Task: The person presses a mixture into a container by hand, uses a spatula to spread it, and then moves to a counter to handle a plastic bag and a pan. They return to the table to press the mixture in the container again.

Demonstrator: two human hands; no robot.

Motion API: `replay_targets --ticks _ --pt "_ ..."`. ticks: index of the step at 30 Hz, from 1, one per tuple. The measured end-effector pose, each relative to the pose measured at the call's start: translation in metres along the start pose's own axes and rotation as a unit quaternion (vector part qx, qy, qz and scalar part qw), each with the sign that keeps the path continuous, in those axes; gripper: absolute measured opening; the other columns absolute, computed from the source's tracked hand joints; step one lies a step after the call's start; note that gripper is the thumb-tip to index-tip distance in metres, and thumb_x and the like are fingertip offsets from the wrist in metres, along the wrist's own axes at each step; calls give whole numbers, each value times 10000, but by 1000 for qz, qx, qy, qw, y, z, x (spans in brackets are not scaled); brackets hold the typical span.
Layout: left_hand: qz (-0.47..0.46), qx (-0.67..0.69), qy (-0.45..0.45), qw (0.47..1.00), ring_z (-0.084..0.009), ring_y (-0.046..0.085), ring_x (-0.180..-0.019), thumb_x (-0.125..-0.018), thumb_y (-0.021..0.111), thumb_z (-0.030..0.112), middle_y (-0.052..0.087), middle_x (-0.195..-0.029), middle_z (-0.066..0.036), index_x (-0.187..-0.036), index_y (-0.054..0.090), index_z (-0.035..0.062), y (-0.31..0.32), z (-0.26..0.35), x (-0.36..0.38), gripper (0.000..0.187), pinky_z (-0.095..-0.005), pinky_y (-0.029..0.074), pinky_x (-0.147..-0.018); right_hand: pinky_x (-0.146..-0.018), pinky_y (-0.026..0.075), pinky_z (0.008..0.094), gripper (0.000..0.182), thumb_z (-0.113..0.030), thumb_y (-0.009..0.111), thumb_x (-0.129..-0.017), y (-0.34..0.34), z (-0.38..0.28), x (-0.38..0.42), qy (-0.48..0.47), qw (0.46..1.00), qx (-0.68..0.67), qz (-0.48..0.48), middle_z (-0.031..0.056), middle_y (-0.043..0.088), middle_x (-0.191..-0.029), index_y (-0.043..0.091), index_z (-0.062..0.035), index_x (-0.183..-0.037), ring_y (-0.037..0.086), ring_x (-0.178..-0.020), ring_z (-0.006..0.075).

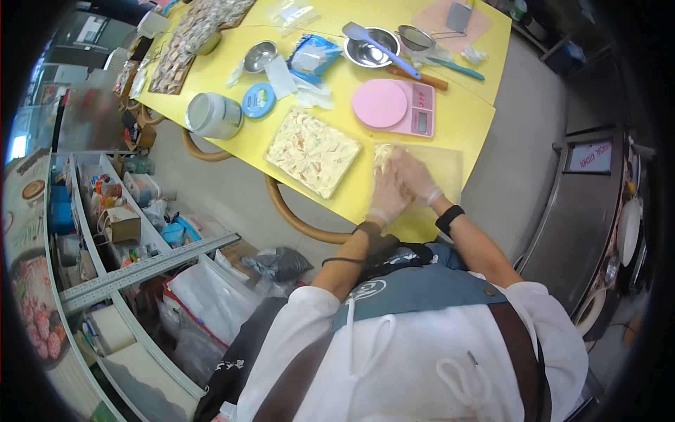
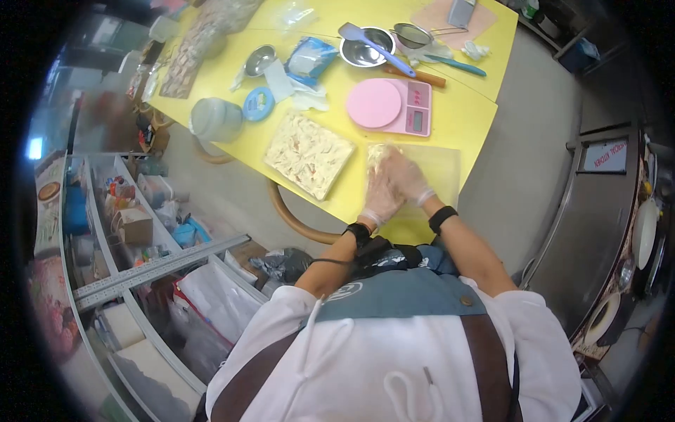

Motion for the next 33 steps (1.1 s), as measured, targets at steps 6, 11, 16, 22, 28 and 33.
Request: replay_targets --ticks 6,11,16,22,28,33 --pt "252 173 -41 951 -357 380 -1226 -844 540 134 438 -1304 -187 -1284 432 39 -46 -27 14 463 -412 305 -1011 -1033 318 361 403 -164 474 -860 -26 14 10 -84 975 205 12 192 476 -1259 478 37 -1209 406 -1225 308" --pt "253 167 -168 938 -332 462 -1116 -800 548 99 499 -1203 -180 -1286 419 22 -8 -68 -15 509 -422 375 -927 -1079 205 461 552 -193 499 -794 32 6 27 -236 914 328 -44 256 324 -1360 388 81 -1261 274 -1295 379" --pt "212 113 -151 959 -328 501 -994 -749 575 76 532 -1074 -166 -1256 453 42 -5 -64 -38 522 -445 400 -842 -1099 108 467 694 -316 472 -775 45 8 18 -99 870 468 -122 284 258 -1389 314 98 -1308 193 -1329 379" --pt "203 163 -57 964 -379 480 -1055 -744 570 51 528 -1119 -203 -1228 465 38 -10 -77 -37 496 -428 384 -923 -1098 123 452 724 -284 498 -719 48 -7 14 -58 872 471 -118 260 275 -1387 310 88 -1311 201 -1328 366" --pt "172 207 -83 960 -346 491 -1075 -734 590 47 530 -1150 -188 -1198 483 29 -6 -80 -40 476 -398 396 -928 -1080 202 432 604 -165 522 -719 35 1 10 -111 943 303 -79 256 366 -1325 386 90 -1249 301 -1275 369" --pt "198 205 -128 950 -356 538 -972 -765 559 49 573 -1061 -189 -1128 525 17 -3 -78 -45 366 -412 430 -845 -1065 225 438 541 -130 474 -726 46 7 8 -176 934 308 -47 257 411 -1286 421 106 -1209 343 -1246 368"
Point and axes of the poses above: each hand's wrist, its own x-axis away from the middle knuckle, its own y-axis out of the palm, z = x × y, the point moved 4 cm from there along -x, towards the middle knuckle
